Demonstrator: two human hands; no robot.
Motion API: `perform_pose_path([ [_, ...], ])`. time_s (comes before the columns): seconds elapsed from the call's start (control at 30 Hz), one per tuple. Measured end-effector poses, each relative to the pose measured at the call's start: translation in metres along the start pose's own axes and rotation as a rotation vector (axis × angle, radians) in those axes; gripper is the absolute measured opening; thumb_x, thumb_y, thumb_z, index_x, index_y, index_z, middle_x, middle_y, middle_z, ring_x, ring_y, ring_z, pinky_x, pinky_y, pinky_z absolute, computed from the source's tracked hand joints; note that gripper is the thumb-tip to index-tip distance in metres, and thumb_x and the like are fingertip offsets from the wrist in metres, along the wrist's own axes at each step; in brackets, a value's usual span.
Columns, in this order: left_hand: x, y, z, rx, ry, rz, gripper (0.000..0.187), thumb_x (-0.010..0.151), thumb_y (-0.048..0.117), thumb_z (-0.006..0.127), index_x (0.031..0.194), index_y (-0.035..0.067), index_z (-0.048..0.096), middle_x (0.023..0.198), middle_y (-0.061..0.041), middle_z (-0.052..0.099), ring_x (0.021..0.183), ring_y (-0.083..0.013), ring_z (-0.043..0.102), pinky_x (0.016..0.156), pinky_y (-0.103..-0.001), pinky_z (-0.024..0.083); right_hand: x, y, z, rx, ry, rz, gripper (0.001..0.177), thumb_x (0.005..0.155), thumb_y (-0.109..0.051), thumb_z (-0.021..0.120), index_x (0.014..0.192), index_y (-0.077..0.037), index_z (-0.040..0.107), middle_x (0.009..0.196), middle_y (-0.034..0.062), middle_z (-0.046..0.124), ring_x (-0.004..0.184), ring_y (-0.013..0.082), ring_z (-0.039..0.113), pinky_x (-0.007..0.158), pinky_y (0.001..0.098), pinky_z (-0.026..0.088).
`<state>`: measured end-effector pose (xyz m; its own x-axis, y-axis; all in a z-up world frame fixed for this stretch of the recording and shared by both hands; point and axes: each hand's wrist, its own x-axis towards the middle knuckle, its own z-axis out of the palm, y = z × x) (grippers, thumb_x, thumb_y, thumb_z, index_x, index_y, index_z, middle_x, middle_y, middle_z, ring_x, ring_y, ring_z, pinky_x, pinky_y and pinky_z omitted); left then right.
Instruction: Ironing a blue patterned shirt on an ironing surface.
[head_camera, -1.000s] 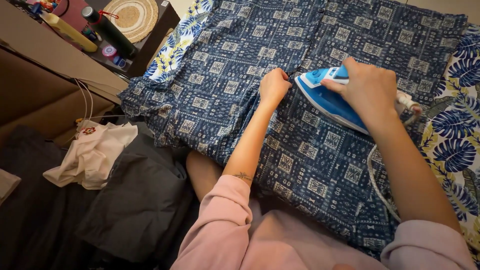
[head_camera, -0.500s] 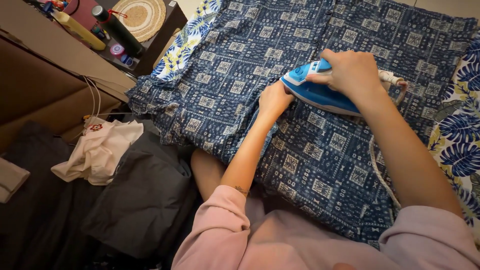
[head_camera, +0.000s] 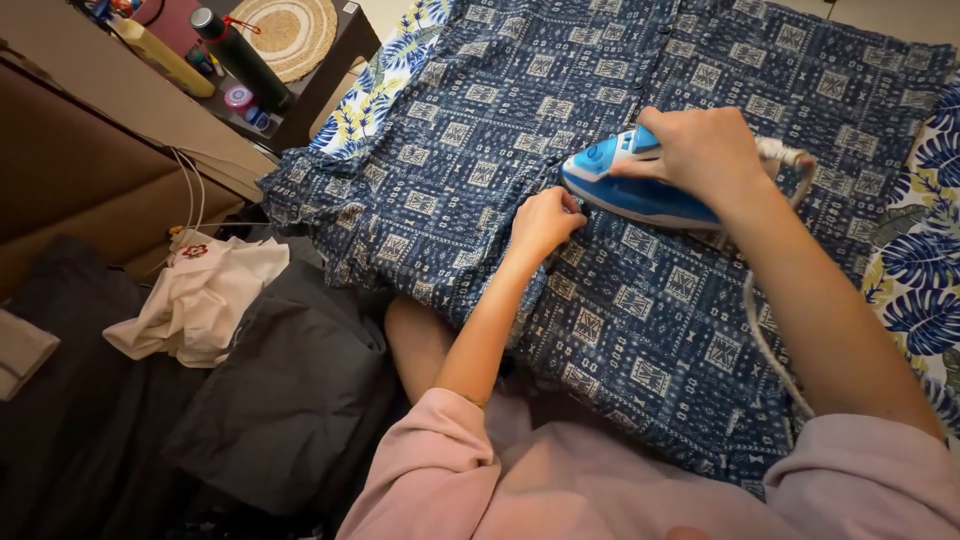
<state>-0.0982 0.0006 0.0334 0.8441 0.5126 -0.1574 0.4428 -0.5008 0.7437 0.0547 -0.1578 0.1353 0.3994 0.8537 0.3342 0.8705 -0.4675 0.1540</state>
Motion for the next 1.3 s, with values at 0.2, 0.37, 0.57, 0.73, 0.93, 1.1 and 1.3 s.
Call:
perform_pose_path([
  [0.2, -0.003, -0.014, 0.013, 0.091, 0.133, 0.062, 0.023, 0.077, 0.029, 0.078, 0.091, 0.011, 0.077, 0.091, -0.010, 0.077, 0.090, -0.0304, 0.073, 0.079, -0.044, 0.056, 0.003, -0.009, 0.005, -0.036, 0.065, -0.005, 0.070, 0.081, -0.082, 0.068, 0.094, -0.014, 0.069, 0.066, 0.0058, 0.068, 0.055, 0.0223, 0.068, 0.049, 0.0355, 0.051],
  [0.37, -0.014, 0.002, 0.003, 0.172, 0.070, 0.015, 0.031, 0.077, 0.039, 0.078, 0.091, 0.011, 0.077, 0.093, -0.012, 0.076, 0.093, -0.0335, 0.072, 0.081, -0.046, 0.056, 0.001, -0.009, 0.001, -0.029, 0.067, -0.048, 0.070, 0.082, -0.082, 0.068, 0.090, -0.013, 0.066, 0.065, 0.0055, 0.068, 0.058, 0.0224, 0.068, 0.051, 0.0351, 0.051],
  [0.57, -0.012, 0.003, 0.004, 0.216, 0.002, -0.021, 0.030, 0.077, 0.039, 0.076, 0.078, 0.009, 0.077, 0.082, -0.014, 0.076, 0.085, -0.0340, 0.074, 0.076, -0.047, 0.057, -0.002, -0.008, 0.000, -0.061, 0.043, 0.039, 0.072, 0.082, -0.084, 0.068, 0.088, -0.012, 0.065, 0.065, 0.0053, 0.067, 0.055, 0.0216, 0.068, 0.049, 0.0338, 0.051],
  [0.73, -0.012, 0.004, 0.008, 0.260, 0.038, 0.018, 0.028, 0.076, 0.035, 0.075, 0.077, 0.006, 0.076, 0.085, -0.014, 0.075, 0.085, -0.0353, 0.073, 0.075, -0.047, 0.057, -0.004, 0.003, -0.003, -0.039, 0.018, -0.119, 0.070, 0.079, -0.082, 0.067, 0.085, -0.013, 0.064, 0.063, 0.0031, 0.065, 0.057, 0.0221, 0.067, 0.051, 0.0353, 0.049],
  [0.93, -0.016, 0.008, 0.006, 0.145, 0.141, 0.037, 0.026, 0.077, 0.034, 0.073, 0.081, 0.008, 0.073, 0.084, -0.011, 0.075, 0.084, -0.0330, 0.072, 0.075, -0.045, 0.056, -0.004, -0.004, -0.004, -0.030, 0.038, -0.042, 0.072, 0.078, -0.083, 0.067, 0.090, -0.013, 0.065, 0.059, 0.0030, 0.062, 0.053, 0.0208, 0.066, 0.048, 0.0336, 0.048],
  [1.1, -0.022, 0.020, -0.007, 0.011, -0.129, -0.163, 0.035, 0.086, 0.041, 0.067, 0.097, 0.008, 0.065, 0.078, -0.012, 0.075, 0.076, -0.0298, 0.077, 0.074, -0.041, 0.056, -0.003, 0.000, -0.002, -0.037, 0.045, -0.115, 0.071, 0.079, -0.082, 0.067, 0.087, -0.012, 0.064, 0.062, 0.0010, 0.063, 0.056, 0.0197, 0.066, 0.048, 0.0337, 0.046],
  [1.3, 0.003, -0.009, 0.017, 0.028, -0.044, -0.116, 0.038, 0.084, 0.039, 0.069, 0.103, 0.007, 0.065, 0.096, -0.014, 0.074, 0.094, -0.0329, 0.071, 0.082, -0.046, 0.054, -0.004, -0.003, -0.006, -0.018, 0.054, -0.096, 0.070, 0.077, -0.081, 0.068, 0.088, -0.012, 0.064, 0.060, 0.0014, 0.063, 0.055, 0.0199, 0.066, 0.047, 0.0336, 0.046],
])
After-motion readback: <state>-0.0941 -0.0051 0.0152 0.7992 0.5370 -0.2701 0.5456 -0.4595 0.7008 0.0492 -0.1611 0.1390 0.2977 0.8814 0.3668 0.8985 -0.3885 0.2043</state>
